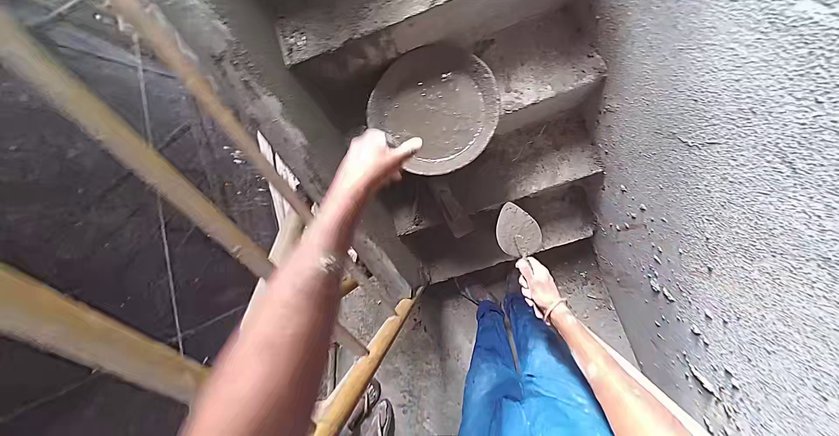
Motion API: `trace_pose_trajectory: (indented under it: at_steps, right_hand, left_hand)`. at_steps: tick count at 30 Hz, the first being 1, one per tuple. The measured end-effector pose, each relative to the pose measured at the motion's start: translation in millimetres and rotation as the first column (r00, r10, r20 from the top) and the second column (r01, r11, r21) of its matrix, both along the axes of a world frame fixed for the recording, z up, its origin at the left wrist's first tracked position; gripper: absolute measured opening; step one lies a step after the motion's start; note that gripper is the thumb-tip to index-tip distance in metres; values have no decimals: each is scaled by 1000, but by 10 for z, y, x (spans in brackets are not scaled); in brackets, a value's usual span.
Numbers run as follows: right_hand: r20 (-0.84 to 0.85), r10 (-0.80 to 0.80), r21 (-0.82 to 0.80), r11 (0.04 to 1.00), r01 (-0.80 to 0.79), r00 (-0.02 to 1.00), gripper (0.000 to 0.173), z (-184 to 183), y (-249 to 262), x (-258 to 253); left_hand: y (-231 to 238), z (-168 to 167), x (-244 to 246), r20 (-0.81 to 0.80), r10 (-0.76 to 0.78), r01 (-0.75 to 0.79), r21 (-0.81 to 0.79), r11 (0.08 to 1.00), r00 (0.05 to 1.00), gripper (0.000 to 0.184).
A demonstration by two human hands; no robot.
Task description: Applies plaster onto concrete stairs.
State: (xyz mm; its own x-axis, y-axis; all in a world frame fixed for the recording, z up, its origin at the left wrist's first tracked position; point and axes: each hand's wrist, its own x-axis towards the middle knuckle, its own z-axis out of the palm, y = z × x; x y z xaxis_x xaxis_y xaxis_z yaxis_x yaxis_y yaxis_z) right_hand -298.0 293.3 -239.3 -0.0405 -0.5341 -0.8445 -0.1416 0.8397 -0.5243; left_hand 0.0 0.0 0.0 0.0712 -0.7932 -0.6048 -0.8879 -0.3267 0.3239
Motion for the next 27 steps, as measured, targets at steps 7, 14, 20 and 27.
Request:
trace_pose_trajectory:
  at_steps: [7, 14, 20, 27]
  right_hand:
    - [-170, 28, -95, 994, -44, 985, 56, -247, 441, -883]
    - [-361, -32, -47, 999, 16, 932, 61, -636, 943, -1398]
    - [-364, -56, -69, 997, 33, 930, 60, -727, 1143, -1501]
    - [-259, -189, -272, 955, 116, 947, 63, -280, 643, -1567]
  left_hand:
    - [750, -2469, -794, -813, 553, -728, 491, 479, -185, 57]
    - [211, -2748, -1057, -910, 218, -876, 403, 265, -353, 32]
    - [366, -2832, -1046, -910, 184, -864, 412, 288, -372, 21]
    - [1101, -2816, -1320, -847, 288, -802, 522, 291, -447, 20]
